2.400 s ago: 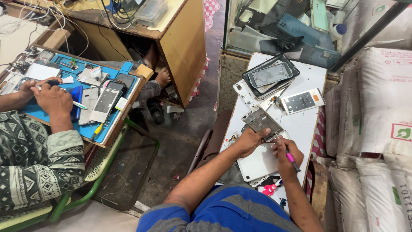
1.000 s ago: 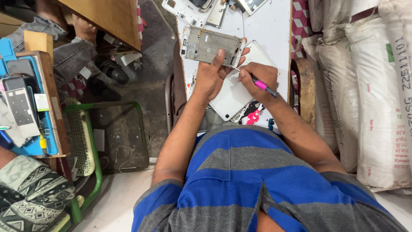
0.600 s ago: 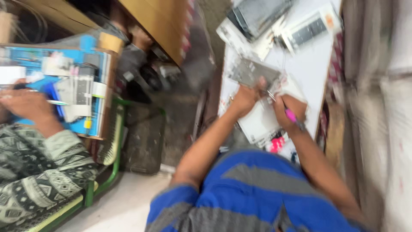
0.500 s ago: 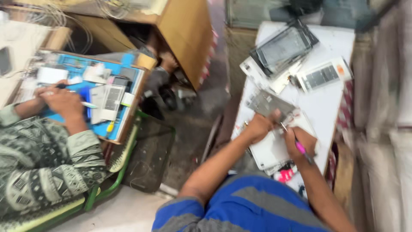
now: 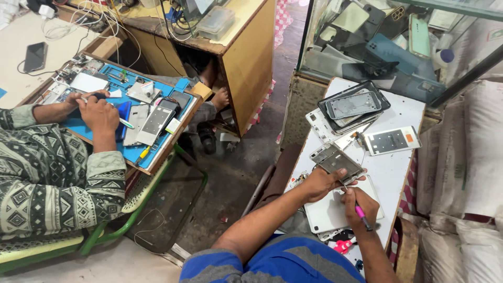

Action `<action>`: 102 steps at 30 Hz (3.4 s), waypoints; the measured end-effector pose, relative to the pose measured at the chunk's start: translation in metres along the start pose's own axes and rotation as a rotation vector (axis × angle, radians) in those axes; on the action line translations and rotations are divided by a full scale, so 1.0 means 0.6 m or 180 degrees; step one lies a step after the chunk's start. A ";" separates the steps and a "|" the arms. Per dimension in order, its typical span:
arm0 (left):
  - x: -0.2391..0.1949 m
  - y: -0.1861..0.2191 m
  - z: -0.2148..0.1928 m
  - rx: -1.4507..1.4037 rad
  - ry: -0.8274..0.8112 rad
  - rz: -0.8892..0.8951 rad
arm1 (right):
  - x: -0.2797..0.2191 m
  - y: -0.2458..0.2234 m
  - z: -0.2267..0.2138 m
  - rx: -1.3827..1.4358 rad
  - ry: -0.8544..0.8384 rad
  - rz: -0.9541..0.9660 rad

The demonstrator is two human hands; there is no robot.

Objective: The person uses a pink-handled screwdriver to unscrew and manipulate the internal components of a disassembled mobile phone. The person holds the phone chassis with one hand while working with the tool in the other, focusing on the lower section of the device.

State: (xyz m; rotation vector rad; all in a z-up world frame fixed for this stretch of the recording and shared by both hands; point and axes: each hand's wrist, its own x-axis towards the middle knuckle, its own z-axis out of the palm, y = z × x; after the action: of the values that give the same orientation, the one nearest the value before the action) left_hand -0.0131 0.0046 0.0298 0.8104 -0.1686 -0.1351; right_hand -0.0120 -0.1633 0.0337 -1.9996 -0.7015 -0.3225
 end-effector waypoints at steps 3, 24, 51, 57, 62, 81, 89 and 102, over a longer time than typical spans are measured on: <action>0.000 0.004 0.003 0.0055 0.0063 0.0050 | 0.000 -0.005 0.002 0.0014 -0.0004 -0.0029; 0.020 -0.038 -0.032 -0.0070 0.0623 0.0055 | 0.011 -0.018 0.008 -0.0348 -0.0015 -0.0456; 0.011 0.028 0.029 -0.0062 0.0469 -0.0086 | 0.023 0.002 -0.024 0.0325 -0.0218 -0.0527; 0.010 0.026 0.028 -0.0048 0.0469 -0.0011 | 0.025 -0.004 -0.021 0.0047 -0.0112 -0.0658; 0.010 0.021 0.023 -0.0025 0.0586 -0.0041 | 0.029 -0.010 -0.016 -0.0238 -0.0080 -0.0794; 0.004 0.020 0.031 -0.0017 0.0629 -0.0033 | 0.022 0.000 -0.019 0.0132 0.0141 -0.0676; 0.004 0.027 0.034 -0.0046 0.0526 -0.0040 | 0.021 0.005 -0.019 0.0161 -0.0040 -0.0903; 0.008 0.006 0.015 -0.0214 0.0733 -0.0034 | 0.027 -0.010 -0.014 -0.0319 -0.0106 -0.0679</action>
State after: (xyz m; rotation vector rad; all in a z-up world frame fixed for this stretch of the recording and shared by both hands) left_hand -0.0102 -0.0004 0.0390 0.7539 0.0572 -0.0565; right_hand -0.0023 -0.1628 0.0501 -2.0315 -0.9391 -0.4593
